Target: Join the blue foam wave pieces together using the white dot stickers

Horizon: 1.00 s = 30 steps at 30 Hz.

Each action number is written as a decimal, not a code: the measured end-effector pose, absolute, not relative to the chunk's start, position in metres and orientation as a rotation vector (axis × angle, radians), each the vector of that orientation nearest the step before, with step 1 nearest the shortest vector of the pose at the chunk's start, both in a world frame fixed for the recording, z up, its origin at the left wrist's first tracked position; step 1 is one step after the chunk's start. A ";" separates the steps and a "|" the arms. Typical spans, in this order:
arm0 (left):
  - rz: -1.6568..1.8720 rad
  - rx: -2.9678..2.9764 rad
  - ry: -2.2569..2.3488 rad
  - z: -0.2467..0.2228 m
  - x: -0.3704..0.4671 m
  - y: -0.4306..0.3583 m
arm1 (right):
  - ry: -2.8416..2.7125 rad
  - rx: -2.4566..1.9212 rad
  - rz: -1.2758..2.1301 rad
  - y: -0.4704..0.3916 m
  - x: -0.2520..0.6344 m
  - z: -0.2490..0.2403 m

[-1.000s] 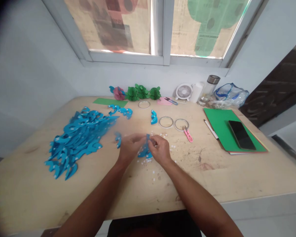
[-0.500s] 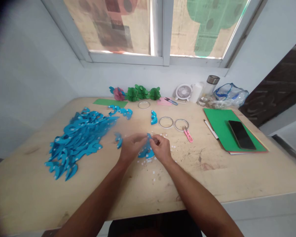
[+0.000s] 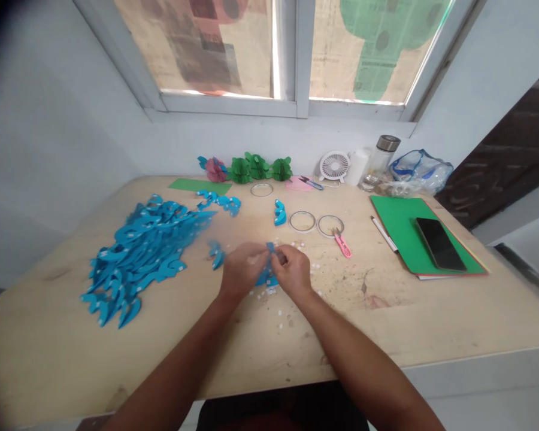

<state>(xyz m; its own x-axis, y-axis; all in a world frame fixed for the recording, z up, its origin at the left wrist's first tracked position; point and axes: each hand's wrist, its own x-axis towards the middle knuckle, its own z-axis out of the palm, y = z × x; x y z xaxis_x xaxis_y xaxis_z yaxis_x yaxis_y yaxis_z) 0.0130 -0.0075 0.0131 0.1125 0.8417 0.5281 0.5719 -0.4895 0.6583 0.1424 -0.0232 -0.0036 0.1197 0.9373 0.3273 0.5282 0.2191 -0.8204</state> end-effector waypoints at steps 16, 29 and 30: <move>1.228 2.078 1.485 0.015 0.013 -0.009 | -1.695 -1.456 0.333 -0.026 0.141 -0.002; 1.161 1.928 1.447 0.018 0.013 -0.007 | -1.711 -1.459 0.308 -0.026 0.141 -0.002; 1.161 1.933 1.457 0.017 0.013 -0.007 | -1.712 -1.462 0.305 -0.026 0.141 -0.002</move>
